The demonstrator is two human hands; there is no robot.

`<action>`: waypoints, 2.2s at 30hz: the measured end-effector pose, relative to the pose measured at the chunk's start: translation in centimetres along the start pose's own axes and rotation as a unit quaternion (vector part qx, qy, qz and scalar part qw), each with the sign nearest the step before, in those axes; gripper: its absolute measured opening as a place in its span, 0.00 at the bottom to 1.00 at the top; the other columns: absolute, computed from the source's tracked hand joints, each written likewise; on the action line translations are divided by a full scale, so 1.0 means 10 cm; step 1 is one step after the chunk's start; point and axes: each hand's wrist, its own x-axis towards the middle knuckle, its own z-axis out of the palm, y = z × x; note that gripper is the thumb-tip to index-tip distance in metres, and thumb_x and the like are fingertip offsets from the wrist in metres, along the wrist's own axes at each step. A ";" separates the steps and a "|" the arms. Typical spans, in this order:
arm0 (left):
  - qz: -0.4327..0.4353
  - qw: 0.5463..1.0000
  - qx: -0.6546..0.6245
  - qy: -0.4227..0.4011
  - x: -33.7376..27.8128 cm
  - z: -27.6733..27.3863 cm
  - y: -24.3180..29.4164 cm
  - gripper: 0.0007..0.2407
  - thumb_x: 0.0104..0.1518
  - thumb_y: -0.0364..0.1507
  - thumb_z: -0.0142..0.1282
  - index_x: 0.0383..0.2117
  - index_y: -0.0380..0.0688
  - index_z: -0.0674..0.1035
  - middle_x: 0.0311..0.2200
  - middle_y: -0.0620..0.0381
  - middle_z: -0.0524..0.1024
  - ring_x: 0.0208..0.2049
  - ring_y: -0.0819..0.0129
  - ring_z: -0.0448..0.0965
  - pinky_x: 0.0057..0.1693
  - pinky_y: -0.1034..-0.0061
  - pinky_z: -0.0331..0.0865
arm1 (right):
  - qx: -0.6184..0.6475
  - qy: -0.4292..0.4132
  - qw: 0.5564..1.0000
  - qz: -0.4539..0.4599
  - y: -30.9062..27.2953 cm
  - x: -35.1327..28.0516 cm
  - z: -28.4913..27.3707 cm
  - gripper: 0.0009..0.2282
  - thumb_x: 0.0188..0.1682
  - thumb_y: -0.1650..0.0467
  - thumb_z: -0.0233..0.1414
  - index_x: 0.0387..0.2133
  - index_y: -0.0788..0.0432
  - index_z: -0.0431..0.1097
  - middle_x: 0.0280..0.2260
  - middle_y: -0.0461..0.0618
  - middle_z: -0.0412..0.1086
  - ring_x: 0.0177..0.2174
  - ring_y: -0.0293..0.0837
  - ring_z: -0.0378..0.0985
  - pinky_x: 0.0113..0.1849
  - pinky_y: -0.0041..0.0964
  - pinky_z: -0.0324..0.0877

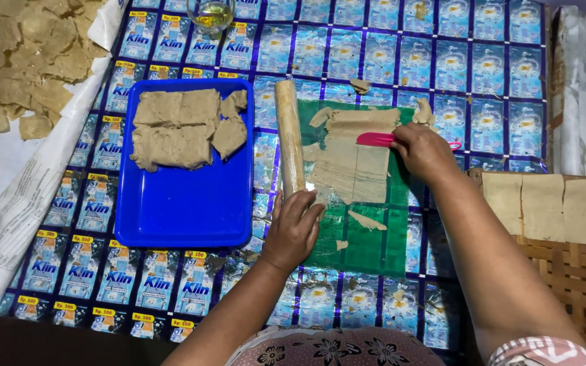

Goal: Rolling out dough and cutting it into square shapes using a rolling pin and a plastic tool.

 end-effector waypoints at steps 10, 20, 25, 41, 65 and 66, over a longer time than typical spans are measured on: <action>-0.005 1.000 -0.005 -0.007 -0.01 0.00 0.00 0.13 0.54 0.23 0.61 0.46 0.45 0.80 0.56 0.52 0.71 0.62 0.56 0.69 0.71 0.46 0.52 | -0.034 0.003 0.999 0.008 -0.05 0.07 0.04 0.05 0.52 0.68 0.57 0.35 0.57 0.74 0.34 0.54 0.71 0.38 0.60 0.75 0.36 0.55 0.70; -0.012 1.000 0.016 0.013 -0.01 -0.01 0.02 0.12 0.55 0.25 0.61 0.45 0.45 0.80 0.54 0.53 0.72 0.62 0.57 0.70 0.70 0.46 0.53 | -0.020 0.053 0.998 0.031 0.24 0.25 0.08 0.05 0.51 0.69 0.59 0.36 0.58 0.74 0.36 0.58 0.73 0.36 0.63 0.76 0.35 0.56 0.70; -0.023 0.999 0.005 0.033 0.04 -0.09 0.09 0.11 0.59 0.30 0.60 0.46 0.44 0.80 0.53 0.53 0.73 0.61 0.58 0.71 0.68 0.47 0.53 | 0.088 0.069 0.984 0.141 0.25 -0.16 0.01 0.11 0.50 0.67 0.61 0.37 0.61 0.71 0.32 0.60 0.75 0.34 0.62 0.78 0.35 0.54 0.70; -0.452 0.574 -0.683 -0.019 0.71 1.28 -0.04 0.23 0.67 0.41 0.41 0.59 0.32 0.70 0.55 0.43 0.74 0.57 0.55 0.75 0.62 0.65 0.69 | 0.079 -0.094 0.976 0.180 0.09 -0.28 0.07 0.12 0.48 0.62 0.60 0.34 0.58 0.71 0.29 0.60 0.75 0.32 0.61 0.78 0.33 0.54 0.70; -0.482 0.392 -0.783 0.032 0.51 1.04 0.15 0.25 0.66 0.47 0.38 0.52 0.34 0.71 0.50 0.42 0.74 0.52 0.54 0.77 0.59 0.63 0.70 | 0.003 0.159 0.970 0.184 -0.75 -1.37 -0.15 0.08 0.52 0.73 0.56 0.43 0.62 0.69 0.44 0.57 0.69 0.44 0.61 0.75 0.41 0.54 0.71; -0.491 0.396 -0.776 0.023 0.46 0.98 0.15 0.25 0.66 0.47 0.39 0.52 0.34 0.71 0.51 0.42 0.74 0.52 0.54 0.76 0.59 0.64 0.70 | -0.004 0.133 0.970 0.203 -0.78 -1.38 -0.17 0.08 0.52 0.73 0.57 0.43 0.61 0.70 0.43 0.56 0.71 0.45 0.60 0.75 0.43 0.55 0.70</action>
